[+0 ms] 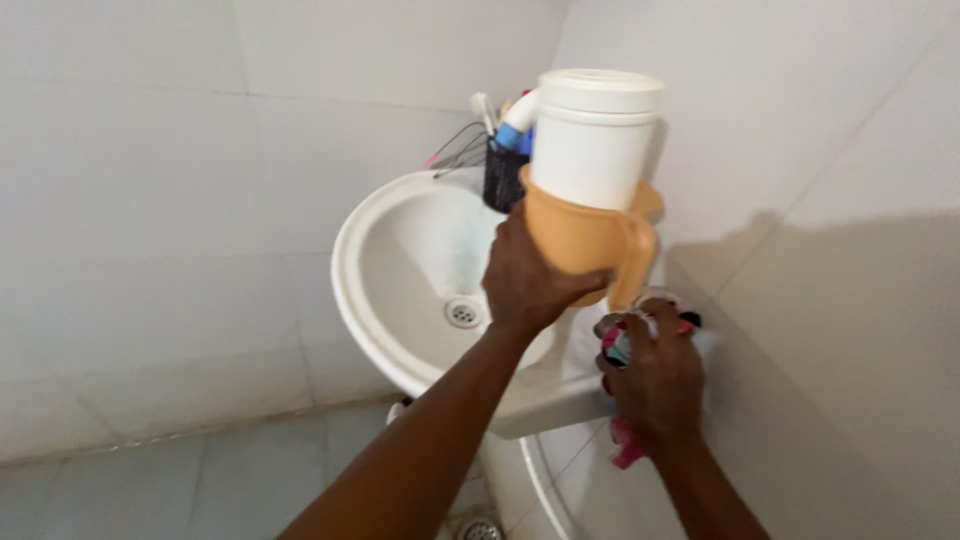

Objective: The person wipes down a set of wall-mounted hooks and a nearby wall surface using a cloth, then places a container onto a shelf unit.

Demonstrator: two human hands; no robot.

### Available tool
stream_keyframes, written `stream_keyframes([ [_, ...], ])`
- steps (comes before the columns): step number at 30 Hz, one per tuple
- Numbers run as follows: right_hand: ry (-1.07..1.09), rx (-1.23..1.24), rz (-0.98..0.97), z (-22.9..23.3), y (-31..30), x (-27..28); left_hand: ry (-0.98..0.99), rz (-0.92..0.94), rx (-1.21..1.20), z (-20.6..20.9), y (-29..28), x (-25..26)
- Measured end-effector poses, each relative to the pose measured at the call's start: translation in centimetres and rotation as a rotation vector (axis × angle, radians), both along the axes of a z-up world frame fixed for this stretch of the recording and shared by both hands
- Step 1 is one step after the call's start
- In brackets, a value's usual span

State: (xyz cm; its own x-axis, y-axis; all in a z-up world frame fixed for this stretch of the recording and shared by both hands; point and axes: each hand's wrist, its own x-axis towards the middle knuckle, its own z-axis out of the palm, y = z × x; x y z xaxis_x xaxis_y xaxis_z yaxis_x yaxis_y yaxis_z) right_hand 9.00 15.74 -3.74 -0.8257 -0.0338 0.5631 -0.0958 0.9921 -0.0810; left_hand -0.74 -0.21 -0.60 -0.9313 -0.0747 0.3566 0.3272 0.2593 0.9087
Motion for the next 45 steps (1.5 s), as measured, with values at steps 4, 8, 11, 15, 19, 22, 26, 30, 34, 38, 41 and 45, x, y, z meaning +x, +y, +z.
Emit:
stream_keyframes([
  [4, 0.027, 0.029, -0.032, -0.5, -0.1, -2.2, 0.015, -0.014, 0.018, -0.1, -1.2, 0.3],
  [8, -0.021, 0.031, -0.081, -1.9, 0.7, -4.5, 0.011, -0.038, 0.049, -1.6, -2.5, 0.6],
  [11, 0.032, 0.122, -0.106, -3.9, 1.6, -6.8, 0.004, -0.074, 0.066, -3.3, -2.6, 0.9],
  [15, 0.079, -0.337, 0.074, -5.2, 3.0, -8.5, -0.004, -0.143, 0.061, -5.1, -2.5, 2.1],
  [19, -0.027, -0.365, 0.227, -3.8, 3.3, -9.2, -0.021, -0.195, 0.046, -5.9, -1.7, 3.0],
  [22, -0.172, -0.413, 0.239, -1.6, 4.3, -7.0, -0.063, -0.223, 0.037, -6.1, -0.8, 4.0],
  [26, -0.29, -0.383, 0.317, 0.2, 4.9, -6.3, -0.09, -0.242, 0.032, -6.2, -0.4, 5.0],
  [30, -0.395, -0.204, 0.18, 1.9, 5.3, -6.2, -0.105, -0.263, 0.046, -5.8, -0.4, 5.7],
  [34, -0.49, -0.451, 0.002, 3.1, 5.8, -5.9, -0.179, -0.317, -0.005, -5.7, -0.8, 5.6],
  [38, -0.375, -0.279, 0.192, 3.3, 7.9, -5.4, -0.172, -0.394, 0.079, -6.3, 0.3, 6.0],
  [41, -0.548, -0.339, 0.002, 3.3, 10.6, -5.5, -0.125, -0.441, 0.192, -7.2, 1.4, 6.4],
  [45, -0.896, 0.092, -0.265, 4.4, 12.9, -8.2, -0.169, -0.54, 0.081, -8.2, 1.0, 4.3],
])
